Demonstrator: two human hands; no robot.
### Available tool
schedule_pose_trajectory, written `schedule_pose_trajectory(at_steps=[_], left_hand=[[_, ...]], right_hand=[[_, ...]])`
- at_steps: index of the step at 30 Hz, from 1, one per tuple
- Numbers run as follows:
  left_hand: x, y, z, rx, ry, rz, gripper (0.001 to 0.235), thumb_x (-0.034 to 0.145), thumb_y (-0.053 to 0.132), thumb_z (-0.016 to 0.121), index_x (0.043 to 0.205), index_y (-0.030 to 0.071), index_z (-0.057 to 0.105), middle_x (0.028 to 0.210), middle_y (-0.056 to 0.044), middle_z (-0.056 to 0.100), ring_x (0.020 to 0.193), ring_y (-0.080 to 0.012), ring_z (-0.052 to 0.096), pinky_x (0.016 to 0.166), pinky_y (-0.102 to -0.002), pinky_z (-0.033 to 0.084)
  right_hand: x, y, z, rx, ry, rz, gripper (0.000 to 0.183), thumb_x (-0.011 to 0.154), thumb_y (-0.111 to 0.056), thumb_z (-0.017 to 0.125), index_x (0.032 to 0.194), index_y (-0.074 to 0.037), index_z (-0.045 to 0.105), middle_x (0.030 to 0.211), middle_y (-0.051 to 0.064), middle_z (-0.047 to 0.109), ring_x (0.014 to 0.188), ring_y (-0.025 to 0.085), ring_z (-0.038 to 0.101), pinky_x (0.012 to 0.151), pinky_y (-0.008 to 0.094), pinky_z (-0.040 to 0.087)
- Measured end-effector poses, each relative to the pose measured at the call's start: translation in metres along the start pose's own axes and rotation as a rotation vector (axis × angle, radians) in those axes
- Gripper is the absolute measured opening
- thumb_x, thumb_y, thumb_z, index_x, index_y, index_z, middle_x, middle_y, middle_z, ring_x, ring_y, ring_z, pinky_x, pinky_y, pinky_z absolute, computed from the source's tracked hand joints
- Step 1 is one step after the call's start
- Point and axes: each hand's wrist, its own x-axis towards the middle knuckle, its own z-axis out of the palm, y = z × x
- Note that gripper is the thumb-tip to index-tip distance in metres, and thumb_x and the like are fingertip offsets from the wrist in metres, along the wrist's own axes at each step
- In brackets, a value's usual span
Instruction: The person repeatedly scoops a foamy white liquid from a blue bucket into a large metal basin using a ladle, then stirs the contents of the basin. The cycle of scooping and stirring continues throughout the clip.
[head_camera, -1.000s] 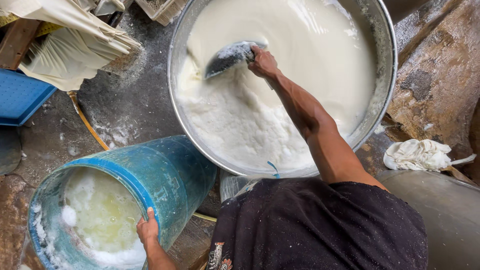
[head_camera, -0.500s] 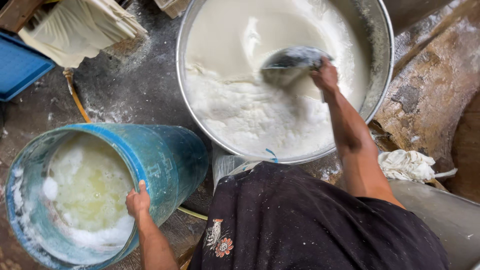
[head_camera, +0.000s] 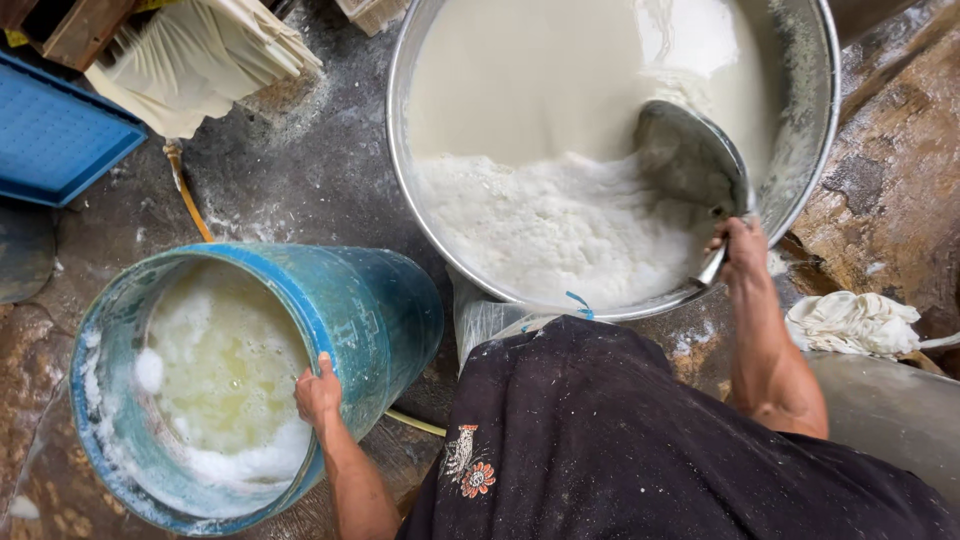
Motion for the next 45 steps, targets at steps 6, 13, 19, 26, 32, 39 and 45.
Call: schedule_pose_trajectory(at_steps=[6,13,19,26,32,39,45], left_hand=[[-0.006,0.007,-0.01,0.029,0.003,0.012,0.062,0.096,0.065,0.055,0.128,0.015,0.072,0.125,-0.023,0.07,0.118,-0.0467,0.062,0.098,-0.06,0.048],[-0.016,0.025,-0.028,0.031,-0.085,-0.077,0.063,0.095,0.067,0.052,0.137,0.022,0.069,0.129,-0.022,0.068,0.122,-0.0469,0.061,0.1,-0.061,0.047],[-0.026,0.04,-0.041,0.06,-0.063,-0.084,0.065,0.096,0.069,0.052,0.136,0.021,0.069,0.129,-0.022,0.067,0.121,-0.0466,0.061,0.098,-0.06,0.048],[-0.031,0.052,-0.052,0.045,-0.106,-0.125,0.064,0.095,0.069,0.053,0.136,0.023,0.07,0.123,-0.02,0.073,0.119,-0.0447,0.065,0.101,-0.057,0.049],[-0.029,0.05,-0.048,0.038,-0.093,-0.105,0.065,0.094,0.068,0.054,0.135,0.019,0.07,0.128,-0.021,0.069,0.119,-0.0452,0.063,0.101,-0.058,0.047],[-0.02,0.031,-0.029,0.115,-0.058,-0.073,0.072,0.096,0.072,0.05,0.133,0.013,0.069,0.134,-0.023,0.066,0.124,-0.0458,0.06,0.102,-0.059,0.047],[-0.005,0.017,0.0,0.034,-0.052,-0.055,0.075,0.096,0.07,0.048,0.139,0.011,0.064,0.142,-0.019,0.061,0.132,-0.0395,0.056,0.109,-0.053,0.043]], right_hand=[[0.052,0.045,0.067,0.465,-0.129,0.247,0.016,0.091,-0.006,0.065,0.102,-0.012,0.056,0.068,-0.001,0.051,0.05,0.01,0.051,0.045,0.029,0.048],[0.12,0.034,0.186,0.488,-0.191,0.304,0.013,0.087,-0.003,0.064,0.099,-0.009,0.061,0.067,0.003,0.053,0.051,0.013,0.052,0.046,0.032,0.05],[0.151,-0.014,0.293,0.319,-0.323,0.156,0.022,0.088,-0.003,0.061,0.108,-0.011,0.054,0.073,0.005,0.053,0.051,0.014,0.053,0.044,0.034,0.052],[0.114,-0.084,0.374,-0.282,-0.432,-0.224,0.034,0.087,-0.009,0.066,0.12,-0.008,0.058,0.072,0.006,0.058,0.051,0.016,0.058,0.041,0.035,0.052],[0.085,-0.094,0.359,-0.751,-0.461,-0.405,0.036,0.083,-0.014,0.065,0.119,-0.011,0.064,0.078,0.009,0.068,0.055,0.019,0.064,0.049,0.037,0.055],[0.11,-0.051,0.304,-1.09,-0.36,-0.615,0.035,0.086,-0.027,0.073,0.115,-0.008,0.067,0.11,0.019,0.072,0.106,0.038,0.066,0.091,0.05,0.052],[0.09,-0.046,0.239,-1.17,-0.354,-0.687,0.024,0.086,-0.03,0.071,0.093,-0.008,0.069,0.073,0.013,0.069,0.066,0.027,0.067,0.064,0.044,0.052]])
